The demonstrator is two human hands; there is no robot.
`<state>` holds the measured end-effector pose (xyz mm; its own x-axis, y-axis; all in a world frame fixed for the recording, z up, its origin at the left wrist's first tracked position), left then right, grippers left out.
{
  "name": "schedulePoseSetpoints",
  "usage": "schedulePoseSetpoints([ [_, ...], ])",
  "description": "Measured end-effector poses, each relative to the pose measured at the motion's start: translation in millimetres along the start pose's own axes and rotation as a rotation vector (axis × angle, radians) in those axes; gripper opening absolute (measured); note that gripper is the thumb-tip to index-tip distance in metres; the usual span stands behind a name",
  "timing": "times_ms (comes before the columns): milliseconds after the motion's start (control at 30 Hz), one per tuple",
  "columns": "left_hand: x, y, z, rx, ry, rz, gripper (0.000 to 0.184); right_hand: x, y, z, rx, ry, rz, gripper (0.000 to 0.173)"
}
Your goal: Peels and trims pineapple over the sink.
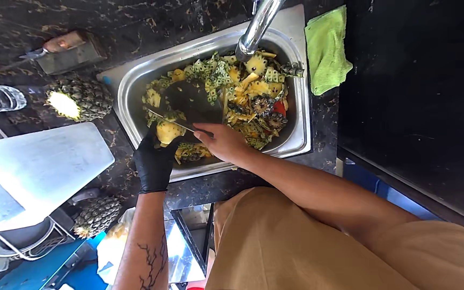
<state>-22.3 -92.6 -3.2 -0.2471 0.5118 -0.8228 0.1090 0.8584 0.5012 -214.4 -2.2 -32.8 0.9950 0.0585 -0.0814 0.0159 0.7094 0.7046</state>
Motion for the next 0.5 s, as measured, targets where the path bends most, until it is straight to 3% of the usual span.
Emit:
schedulePoseSetpoints([
  [233,1.6,-2.0,4.5,0.036,0.019,-0.003,0.080,5.3,-27.6,-2.3,0.001,-0.090,0.023,0.043],
  [400,1.2,1.3,-3.3,0.003,0.007,-0.007,0.080,-2.2,-4.8,-20.5,0.006,-0.126,0.012,0.043],
  [500,2.0,0.4,-3.6,-0.002,0.005,-0.011,0.080,0.5,-17.2,-25.3,0.015,-0.170,0.022,0.043],
])
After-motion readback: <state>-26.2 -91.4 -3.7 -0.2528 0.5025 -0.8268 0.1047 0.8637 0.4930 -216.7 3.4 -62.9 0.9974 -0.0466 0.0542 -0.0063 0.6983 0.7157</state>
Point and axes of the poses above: each hand's wrist, its own y-axis away from the middle knuckle, its own x-axis out of the palm, z = x × y, the point moved 1 cm from there along -y, towards the middle knuckle, and after that the axes turned 8 degrees about -y, right-handed, at the moved point
